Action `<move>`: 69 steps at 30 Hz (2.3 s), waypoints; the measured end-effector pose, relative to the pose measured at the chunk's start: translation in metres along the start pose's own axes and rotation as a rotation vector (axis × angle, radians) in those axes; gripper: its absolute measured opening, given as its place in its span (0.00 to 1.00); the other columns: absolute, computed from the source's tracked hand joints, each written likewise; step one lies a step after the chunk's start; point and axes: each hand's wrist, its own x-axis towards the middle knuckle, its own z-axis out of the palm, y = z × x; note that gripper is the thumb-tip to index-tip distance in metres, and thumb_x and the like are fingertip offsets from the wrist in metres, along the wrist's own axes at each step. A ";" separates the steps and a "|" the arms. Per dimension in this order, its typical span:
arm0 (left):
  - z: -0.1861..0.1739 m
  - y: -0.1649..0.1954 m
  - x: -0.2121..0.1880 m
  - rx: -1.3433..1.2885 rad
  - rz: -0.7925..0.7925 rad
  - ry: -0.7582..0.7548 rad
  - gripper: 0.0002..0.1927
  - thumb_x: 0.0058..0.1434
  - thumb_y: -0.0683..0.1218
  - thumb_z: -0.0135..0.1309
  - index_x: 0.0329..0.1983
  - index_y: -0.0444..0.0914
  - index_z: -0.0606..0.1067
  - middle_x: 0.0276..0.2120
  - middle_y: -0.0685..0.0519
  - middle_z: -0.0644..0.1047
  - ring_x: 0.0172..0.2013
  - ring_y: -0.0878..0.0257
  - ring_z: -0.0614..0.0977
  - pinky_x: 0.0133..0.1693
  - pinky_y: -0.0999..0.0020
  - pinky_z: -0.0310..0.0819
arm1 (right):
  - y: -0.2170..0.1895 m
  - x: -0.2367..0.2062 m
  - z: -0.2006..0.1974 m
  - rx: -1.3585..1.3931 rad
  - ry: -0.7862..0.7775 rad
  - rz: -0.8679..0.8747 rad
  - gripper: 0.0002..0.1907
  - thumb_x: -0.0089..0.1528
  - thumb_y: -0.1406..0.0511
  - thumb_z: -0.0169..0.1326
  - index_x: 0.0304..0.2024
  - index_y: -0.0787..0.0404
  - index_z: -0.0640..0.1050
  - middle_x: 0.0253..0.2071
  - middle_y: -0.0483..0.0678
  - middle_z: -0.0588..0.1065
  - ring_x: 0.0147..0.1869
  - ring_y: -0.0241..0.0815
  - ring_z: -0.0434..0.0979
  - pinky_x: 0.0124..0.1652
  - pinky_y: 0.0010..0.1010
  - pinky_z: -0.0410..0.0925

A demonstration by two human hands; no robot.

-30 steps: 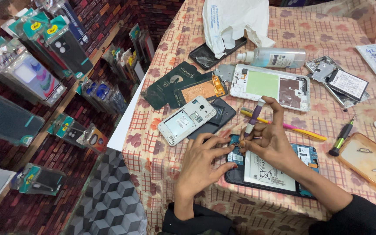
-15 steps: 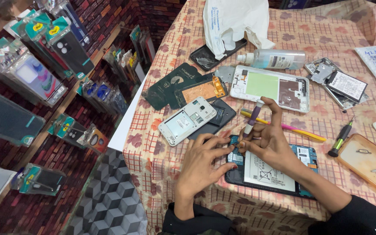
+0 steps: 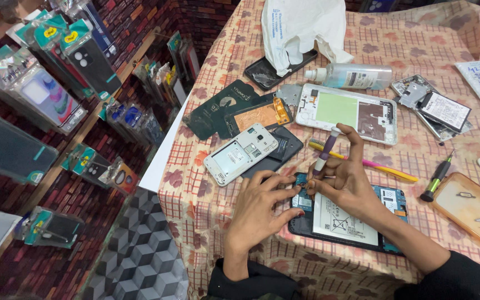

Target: The person disassembles a smartphone, removes the motherboard, and cleans it with a toothbrush. They then reposition the motherboard and use a screwdriver to secure it back into the phone chassis.

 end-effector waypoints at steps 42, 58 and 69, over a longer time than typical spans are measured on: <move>-0.003 0.000 0.002 0.027 0.035 0.032 0.21 0.51 0.55 0.66 0.48 0.44 0.85 0.56 0.59 0.79 0.60 0.55 0.72 0.58 0.55 0.62 | 0.020 -0.013 0.007 -0.679 -0.187 -0.845 0.47 0.53 0.79 0.56 0.64 0.39 0.49 0.39 0.54 0.78 0.40 0.49 0.82 0.34 0.37 0.78; 0.002 -0.009 0.004 0.008 -0.001 0.013 0.22 0.51 0.58 0.67 0.47 0.44 0.85 0.55 0.59 0.80 0.59 0.54 0.72 0.59 0.54 0.61 | 0.014 0.004 0.003 -0.040 0.018 -0.113 0.53 0.59 0.82 0.52 0.70 0.41 0.36 0.40 0.56 0.75 0.39 0.43 0.81 0.38 0.34 0.80; 0.002 -0.008 0.003 -0.009 0.004 0.030 0.23 0.50 0.57 0.68 0.48 0.44 0.84 0.56 0.60 0.80 0.59 0.54 0.72 0.59 0.56 0.62 | 0.016 0.013 -0.004 0.145 0.030 -0.005 0.53 0.58 0.82 0.46 0.71 0.39 0.34 0.45 0.57 0.76 0.45 0.44 0.82 0.42 0.39 0.81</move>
